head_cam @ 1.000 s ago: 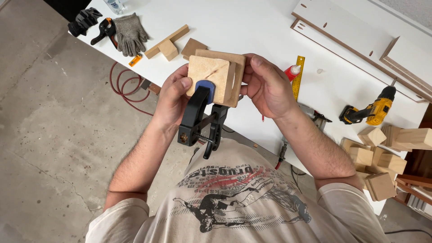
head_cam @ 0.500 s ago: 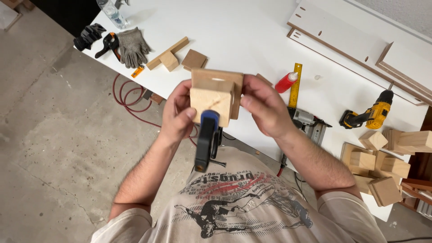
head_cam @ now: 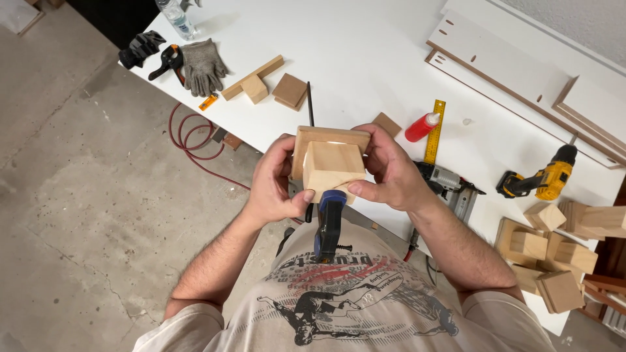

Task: The person assembles small wooden boxes by clamping pieces together and securing them with a nail gun. They handle multiple wooden pieces, align them, and use a clamp and nail gun to fasten the joints. The person also uses a pencil to mark the wood during the process.

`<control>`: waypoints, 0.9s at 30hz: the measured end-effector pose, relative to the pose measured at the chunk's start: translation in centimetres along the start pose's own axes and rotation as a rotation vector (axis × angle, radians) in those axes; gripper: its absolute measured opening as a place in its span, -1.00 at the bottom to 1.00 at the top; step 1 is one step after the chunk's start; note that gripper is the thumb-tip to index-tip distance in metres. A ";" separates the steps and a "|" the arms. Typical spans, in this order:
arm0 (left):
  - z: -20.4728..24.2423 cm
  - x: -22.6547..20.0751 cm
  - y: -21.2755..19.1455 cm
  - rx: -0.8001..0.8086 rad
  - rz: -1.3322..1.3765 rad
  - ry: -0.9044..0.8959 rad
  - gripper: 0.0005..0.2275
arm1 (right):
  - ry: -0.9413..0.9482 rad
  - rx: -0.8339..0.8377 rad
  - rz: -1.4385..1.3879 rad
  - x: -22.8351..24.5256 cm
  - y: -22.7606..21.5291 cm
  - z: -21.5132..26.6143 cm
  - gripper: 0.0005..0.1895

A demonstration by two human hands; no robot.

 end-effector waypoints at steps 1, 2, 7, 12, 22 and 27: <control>-0.1 -0.3 0.0 -0.007 -0.003 0.002 -0.30 | 0.001 0.008 -0.002 0.0 -0.1 -0.1 -0.09; -0.2 -0.6 0.0 -0.008 -0.045 0.011 -0.33 | 0.015 0.032 0.012 0.0 -0.2 -0.1 -0.11; -0.1 -2.1 0.1 -0.010 -0.175 0.026 -0.38 | 0.044 0.101 0.060 -0.7 -0.9 0.1 -0.13; 0.2 -1.9 0.1 -0.026 -0.343 0.061 -0.40 | 0.046 0.131 -0.098 -1.9 -1.4 -0.5 -0.14; 2.8 -0.6 -3.2 0.117 -0.256 0.093 -0.32 | -0.317 0.171 0.348 -0.9 0.7 -1.0 -0.17; 5.5 3.7 -4.3 -0.020 0.502 -0.569 -0.42 | -0.900 0.264 0.974 -1.6 2.0 -1.6 -0.30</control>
Point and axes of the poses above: each hand's wrist, its own z-axis away from the middle knuckle, its own y-axis out of the palm, x = y × z, the point moved 3 cm from there along -z, towards the middle knuckle, and after that the axes turned 5 degrees about -y, right-handed, at the moved point
